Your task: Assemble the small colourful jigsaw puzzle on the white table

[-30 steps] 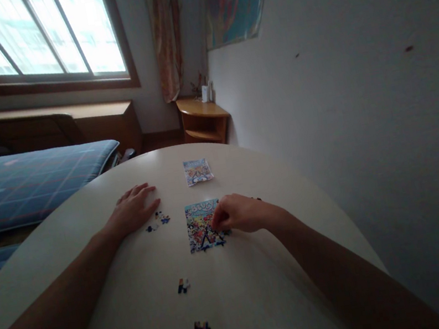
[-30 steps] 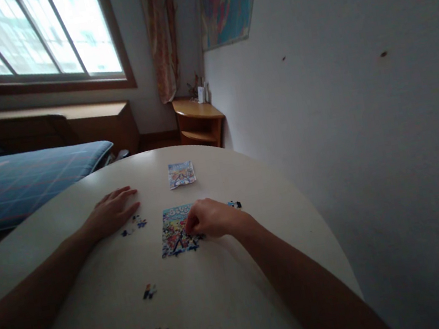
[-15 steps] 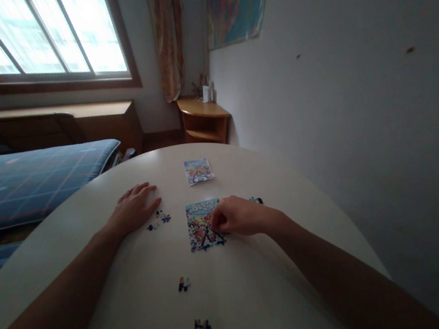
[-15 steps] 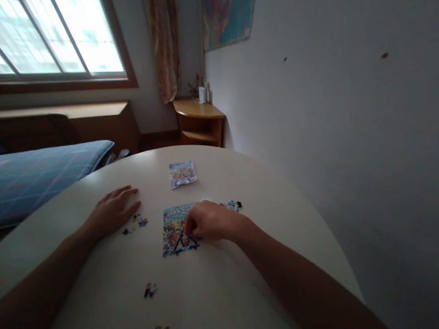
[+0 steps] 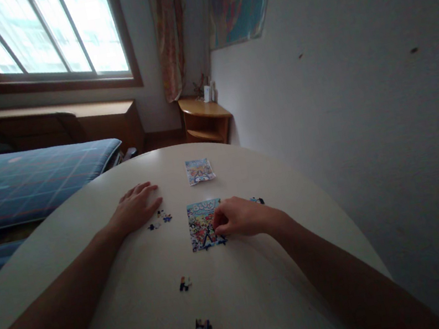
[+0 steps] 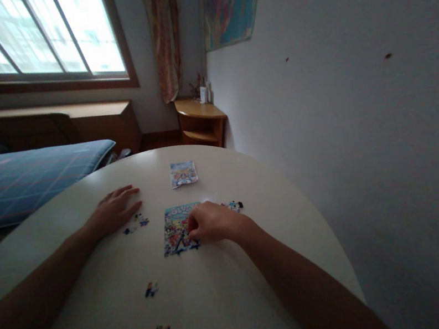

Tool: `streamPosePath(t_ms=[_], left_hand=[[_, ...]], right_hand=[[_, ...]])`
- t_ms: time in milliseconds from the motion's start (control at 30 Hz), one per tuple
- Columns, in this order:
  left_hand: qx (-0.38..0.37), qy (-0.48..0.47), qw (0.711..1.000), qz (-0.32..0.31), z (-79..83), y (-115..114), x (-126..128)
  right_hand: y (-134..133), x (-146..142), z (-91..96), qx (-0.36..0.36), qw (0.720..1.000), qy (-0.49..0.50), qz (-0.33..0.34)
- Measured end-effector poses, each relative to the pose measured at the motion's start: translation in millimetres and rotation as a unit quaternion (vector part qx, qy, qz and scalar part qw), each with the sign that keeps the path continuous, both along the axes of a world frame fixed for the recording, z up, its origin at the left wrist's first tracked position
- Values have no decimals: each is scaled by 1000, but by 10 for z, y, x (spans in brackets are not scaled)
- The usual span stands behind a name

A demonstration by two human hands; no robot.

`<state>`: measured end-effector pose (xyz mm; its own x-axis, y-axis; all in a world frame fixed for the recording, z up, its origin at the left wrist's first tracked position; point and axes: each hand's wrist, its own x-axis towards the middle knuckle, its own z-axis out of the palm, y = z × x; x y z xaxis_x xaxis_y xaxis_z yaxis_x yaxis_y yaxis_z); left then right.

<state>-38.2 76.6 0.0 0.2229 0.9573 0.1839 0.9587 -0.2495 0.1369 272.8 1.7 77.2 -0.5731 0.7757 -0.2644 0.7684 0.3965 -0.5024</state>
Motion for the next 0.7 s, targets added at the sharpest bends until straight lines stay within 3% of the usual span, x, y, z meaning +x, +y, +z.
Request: streamPosePath(t_ms=[567,700], left_hand=[[1,0,1000,0,-2,9,6],[3,-2,1000,0,-3,9,9]], right_hand=[[45,-21,-62,-8,999,19,-32],[116,16,-142,35,998,50,-8]])
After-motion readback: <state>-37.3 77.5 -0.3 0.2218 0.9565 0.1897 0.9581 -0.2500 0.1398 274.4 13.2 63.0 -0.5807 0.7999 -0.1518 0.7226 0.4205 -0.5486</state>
